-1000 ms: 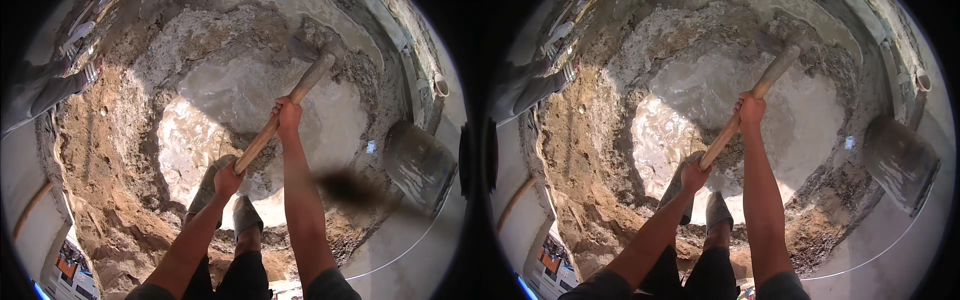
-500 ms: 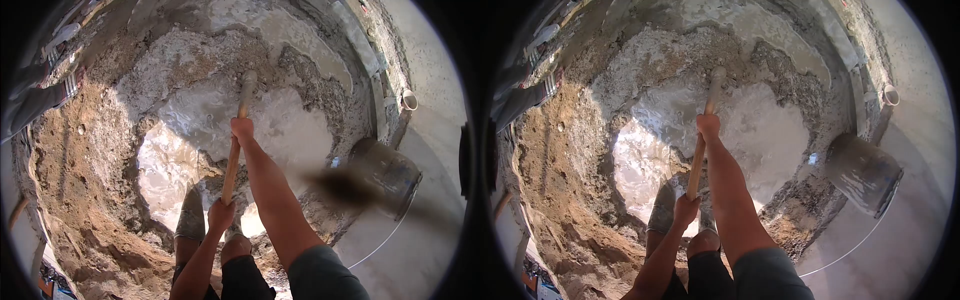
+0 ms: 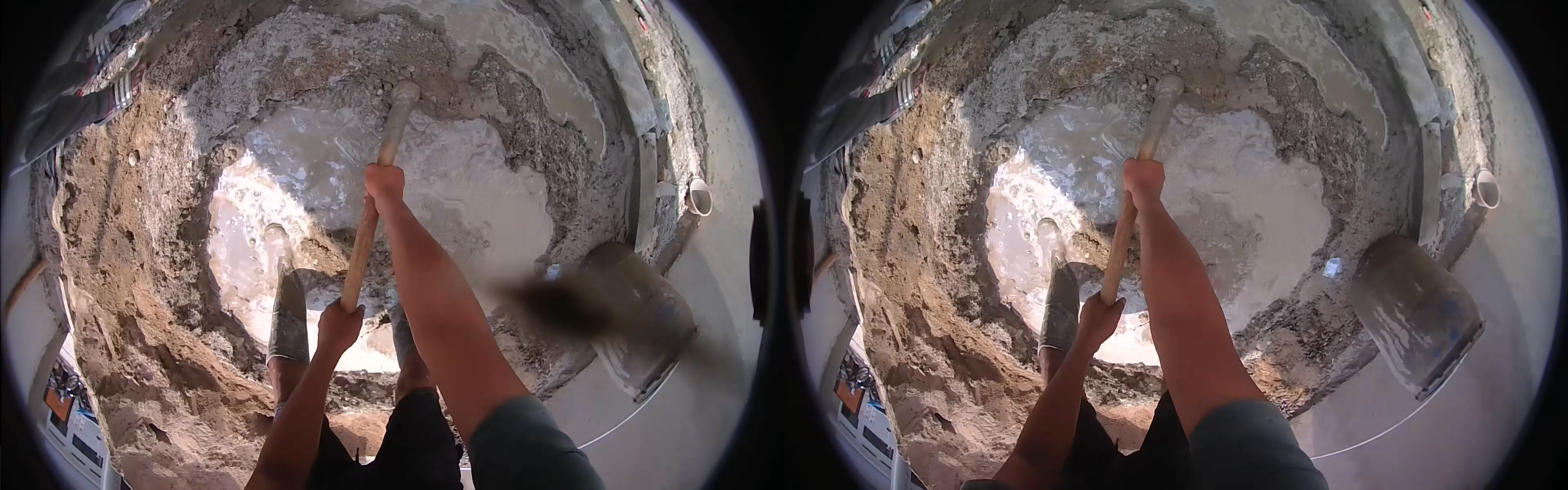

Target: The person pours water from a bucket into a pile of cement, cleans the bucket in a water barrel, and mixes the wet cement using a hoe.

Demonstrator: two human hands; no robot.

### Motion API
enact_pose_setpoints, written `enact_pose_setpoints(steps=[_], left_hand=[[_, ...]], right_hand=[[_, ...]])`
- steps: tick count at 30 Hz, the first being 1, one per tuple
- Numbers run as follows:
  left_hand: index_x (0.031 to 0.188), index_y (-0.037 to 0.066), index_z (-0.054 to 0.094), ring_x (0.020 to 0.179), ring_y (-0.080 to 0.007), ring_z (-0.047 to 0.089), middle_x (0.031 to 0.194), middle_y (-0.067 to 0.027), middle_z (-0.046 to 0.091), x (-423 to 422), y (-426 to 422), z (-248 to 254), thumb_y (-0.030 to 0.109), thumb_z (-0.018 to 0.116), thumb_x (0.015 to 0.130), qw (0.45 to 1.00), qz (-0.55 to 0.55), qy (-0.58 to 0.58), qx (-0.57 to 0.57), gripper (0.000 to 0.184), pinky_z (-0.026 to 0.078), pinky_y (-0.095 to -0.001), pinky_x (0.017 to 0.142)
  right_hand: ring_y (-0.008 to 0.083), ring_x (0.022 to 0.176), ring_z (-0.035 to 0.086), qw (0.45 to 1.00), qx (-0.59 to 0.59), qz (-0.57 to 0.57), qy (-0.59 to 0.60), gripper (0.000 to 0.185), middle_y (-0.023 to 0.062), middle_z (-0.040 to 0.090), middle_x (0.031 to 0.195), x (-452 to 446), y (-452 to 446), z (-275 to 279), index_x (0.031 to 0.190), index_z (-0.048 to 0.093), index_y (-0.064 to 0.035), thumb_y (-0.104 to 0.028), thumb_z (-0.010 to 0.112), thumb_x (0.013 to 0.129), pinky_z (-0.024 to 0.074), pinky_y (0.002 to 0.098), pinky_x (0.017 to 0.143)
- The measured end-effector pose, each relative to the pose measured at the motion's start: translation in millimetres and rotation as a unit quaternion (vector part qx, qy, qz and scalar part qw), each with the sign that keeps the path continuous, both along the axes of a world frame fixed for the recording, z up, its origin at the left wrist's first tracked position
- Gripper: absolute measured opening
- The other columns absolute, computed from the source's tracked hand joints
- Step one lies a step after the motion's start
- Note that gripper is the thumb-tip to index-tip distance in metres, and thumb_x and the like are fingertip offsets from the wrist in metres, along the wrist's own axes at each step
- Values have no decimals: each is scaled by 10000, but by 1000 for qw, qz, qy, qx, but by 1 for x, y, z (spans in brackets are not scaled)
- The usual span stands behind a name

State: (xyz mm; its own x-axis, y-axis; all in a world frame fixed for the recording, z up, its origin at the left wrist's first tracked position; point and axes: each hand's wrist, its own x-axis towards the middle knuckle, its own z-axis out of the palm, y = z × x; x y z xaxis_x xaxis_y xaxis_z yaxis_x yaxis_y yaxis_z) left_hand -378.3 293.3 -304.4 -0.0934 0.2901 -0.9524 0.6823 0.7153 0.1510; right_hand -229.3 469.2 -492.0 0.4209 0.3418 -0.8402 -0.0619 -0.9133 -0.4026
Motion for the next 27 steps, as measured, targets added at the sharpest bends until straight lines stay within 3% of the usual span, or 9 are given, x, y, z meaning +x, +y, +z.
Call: enact_pose_setpoints(steps=[3, 6, 10, 13, 16, 19, 22, 25, 27], left_hand=[[1013, -19, 666, 908, -452, 657, 905, -260, 689, 27, -19, 2, 331, 688, 831, 999, 32, 14, 18, 394, 526, -503, 772], [1016, -9, 657, 909, -457, 651, 901, -272, 680, 64, -48, -5, 312, 673, 840, 996, 70, 12, 62, 367, 524, -511, 764], [1008, -8, 650, 914, -460, 651, 907, -273, 682, 98, -76, -18, 285, 658, 853, 993, 92, 20, 67, 332, 527, -522, 765], [1024, -9, 635, 886, -477, 646, 886, -282, 677, 103, -94, -31, 277, 646, 862, 991, 99, 18, 86, 328, 520, -540, 746], [1011, -9, 624, 869, -485, 644, 869, -279, 677, 100, -109, -47, 289, 645, 860, 988, 103, 8, 113, 335, 514, -553, 736], [993, -6, 617, 863, -480, 646, 863, -278, 677, 96, -122, -61, 301, 645, 857, 989, 102, 12, 107, 337, 513, -561, 736], [1024, -12, 603, 847, -458, 660, 815, -268, 673, 80, -138, -82, 287, 678, 849, 989, 83, 4, 118, 355, 517, -526, 723], [1053, 6, 587, 833, -458, 660, 818, -263, 674, 57, -151, -97, 303, 682, 853, 987, 92, -17, 127, 370, 514, -534, 732], [1035, 18, 577, 822, -458, 659, 814, -259, 672, 39, -160, -103, 311, 680, 862, 988, 90, -24, 124, 356, 512, -535, 720]], right_hand=[[241, 489, 565, 998, 13, -14, 59, 205, 120, 562, 607, 14, -2, 34, 730, 576, 33, -146, 564, 829, 475, 408, 459], [301, 590, 686, 999, 9, 37, 10, 261, 185, 661, 637, 32, -19, 10, 716, 659, 70, -182, 606, 761, 538, 404, 572], [230, 505, 584, 997, 1, 52, 50, 176, 123, 580, 632, 51, -33, 19, 728, 562, 22, -129, 562, 819, 485, 392, 452], [230, 509, 616, 997, 30, 72, 11, 198, 125, 609, 656, 52, -43, 19, 771, 566, 22, -160, 615, 832, 492, 384, 444], [309, 577, 683, 975, 102, 136, -145, 371, 197, 673, 709, 46, -57, -2, 963, 636, 54, -270, 677, 788, 543, 418, 536], [285, 550, 670, 970, 137, 125, -154, 372, 188, 666, 719, 43, -71, -11, 991, 606, 40, -273, 689, 807, 529, 396, 494], [268, 560, 670, 990, 109, 80, -38, 302, 170, 656, 722, 36, -82, 6, 948, 585, 42, -220, 666, 821, 521, 382, 487], [243, 544, 654, 992, 109, 57, -25, 249, 153, 635, 707, 27, -95, -6, 934, 570, 34, -174, 652, 824, 512, 372, 478], [180, 512, 573, 990, 129, 33, -38, 186, 87, 585, 688, 16, -106, -9, 924, 573, -7, -153, 651, 839, 491, 331, 453]])
